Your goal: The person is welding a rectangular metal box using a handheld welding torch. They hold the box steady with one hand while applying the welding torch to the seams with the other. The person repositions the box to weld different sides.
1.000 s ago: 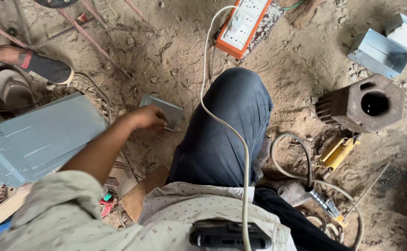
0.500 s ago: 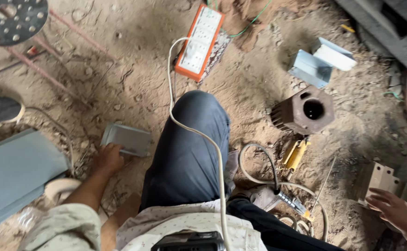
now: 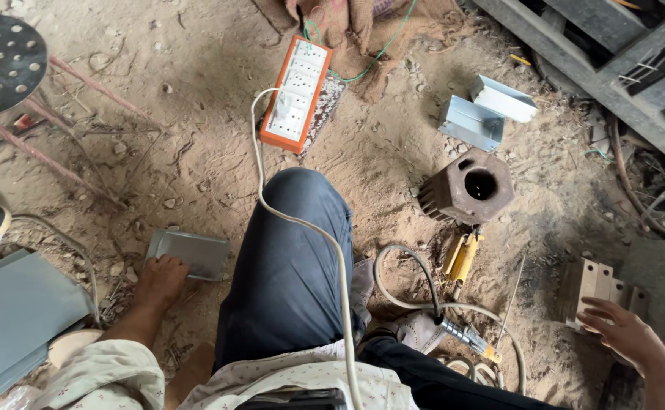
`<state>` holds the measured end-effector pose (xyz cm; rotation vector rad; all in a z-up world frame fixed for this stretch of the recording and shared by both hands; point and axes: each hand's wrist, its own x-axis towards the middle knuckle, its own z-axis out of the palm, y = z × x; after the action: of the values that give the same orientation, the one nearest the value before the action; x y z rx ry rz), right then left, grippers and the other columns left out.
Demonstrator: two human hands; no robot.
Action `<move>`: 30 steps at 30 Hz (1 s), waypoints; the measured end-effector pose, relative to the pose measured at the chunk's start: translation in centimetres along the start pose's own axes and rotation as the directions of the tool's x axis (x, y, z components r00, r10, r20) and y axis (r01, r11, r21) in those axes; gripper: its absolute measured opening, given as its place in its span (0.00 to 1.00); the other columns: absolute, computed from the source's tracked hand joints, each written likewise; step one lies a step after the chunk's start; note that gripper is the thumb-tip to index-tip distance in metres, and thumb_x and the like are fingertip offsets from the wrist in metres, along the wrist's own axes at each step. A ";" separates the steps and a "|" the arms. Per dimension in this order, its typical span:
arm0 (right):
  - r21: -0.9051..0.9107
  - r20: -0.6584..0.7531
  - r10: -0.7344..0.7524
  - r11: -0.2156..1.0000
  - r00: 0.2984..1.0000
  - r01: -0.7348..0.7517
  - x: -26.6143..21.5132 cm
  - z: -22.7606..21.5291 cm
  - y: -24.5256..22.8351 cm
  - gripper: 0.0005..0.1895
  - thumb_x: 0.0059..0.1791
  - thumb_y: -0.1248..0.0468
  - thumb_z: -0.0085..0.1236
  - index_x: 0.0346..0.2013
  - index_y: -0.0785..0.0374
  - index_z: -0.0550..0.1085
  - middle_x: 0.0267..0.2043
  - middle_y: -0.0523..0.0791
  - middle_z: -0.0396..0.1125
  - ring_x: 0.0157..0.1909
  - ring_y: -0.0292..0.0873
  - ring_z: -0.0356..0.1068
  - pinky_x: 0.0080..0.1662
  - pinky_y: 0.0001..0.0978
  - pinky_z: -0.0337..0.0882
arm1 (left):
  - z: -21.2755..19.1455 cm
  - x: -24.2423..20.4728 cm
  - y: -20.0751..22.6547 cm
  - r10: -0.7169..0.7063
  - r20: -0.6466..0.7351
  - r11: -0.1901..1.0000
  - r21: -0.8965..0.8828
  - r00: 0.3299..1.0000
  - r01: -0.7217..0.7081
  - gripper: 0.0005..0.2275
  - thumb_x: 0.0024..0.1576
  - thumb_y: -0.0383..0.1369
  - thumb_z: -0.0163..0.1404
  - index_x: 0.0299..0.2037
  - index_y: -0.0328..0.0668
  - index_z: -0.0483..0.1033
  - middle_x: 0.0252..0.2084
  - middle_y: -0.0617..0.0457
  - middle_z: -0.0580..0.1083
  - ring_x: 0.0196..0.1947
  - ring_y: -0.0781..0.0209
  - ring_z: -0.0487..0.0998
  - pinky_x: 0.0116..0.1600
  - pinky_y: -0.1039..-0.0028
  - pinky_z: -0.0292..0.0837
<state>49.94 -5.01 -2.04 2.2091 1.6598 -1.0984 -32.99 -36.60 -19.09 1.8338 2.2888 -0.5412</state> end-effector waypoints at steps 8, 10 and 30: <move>0.003 -0.068 -0.030 1.000 0.997 0.030 -0.1 -0.1 1.2 0.34 0.47 0.48 0.60 0.67 0.49 0.70 0.65 0.47 0.72 0.62 0.50 0.74 0.58 0.51 0.75 | -0.5 0.6 -1.2 0.008 0.056 0.990 -0.141 0.998 0.000 0.09 0.60 0.34 0.40 0.39 0.55 0.75 0.41 0.51 0.78 0.49 0.53 0.79 0.55 0.58 0.72; -0.065 -0.088 -0.049 0.997 0.995 0.043 0.0 0.0 1.3 0.36 0.46 0.45 0.61 0.68 0.48 0.69 0.64 0.46 0.72 0.64 0.50 0.73 0.62 0.50 0.72 | -1.5 0.2 -1.0 -0.003 0.064 0.993 -0.121 0.998 0.010 0.10 0.62 0.33 0.38 0.42 0.54 0.75 0.43 0.53 0.79 0.49 0.54 0.79 0.56 0.59 0.74; -0.109 -0.098 0.003 0.994 0.995 -0.014 0.4 0.7 2.4 0.38 0.44 0.38 0.59 0.68 0.37 0.67 0.66 0.41 0.69 0.68 0.50 0.67 0.71 0.56 0.60 | -6.2 7.3 0.7 -0.210 -0.034 0.693 -0.710 0.977 0.124 0.16 0.65 0.34 0.39 0.58 0.44 0.76 0.56 0.41 0.77 0.57 0.42 0.77 0.62 0.53 0.71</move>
<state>51.78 -5.95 -3.47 2.2308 1.7040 -0.8875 -33.43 -27.51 -16.06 1.2902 2.2676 0.4156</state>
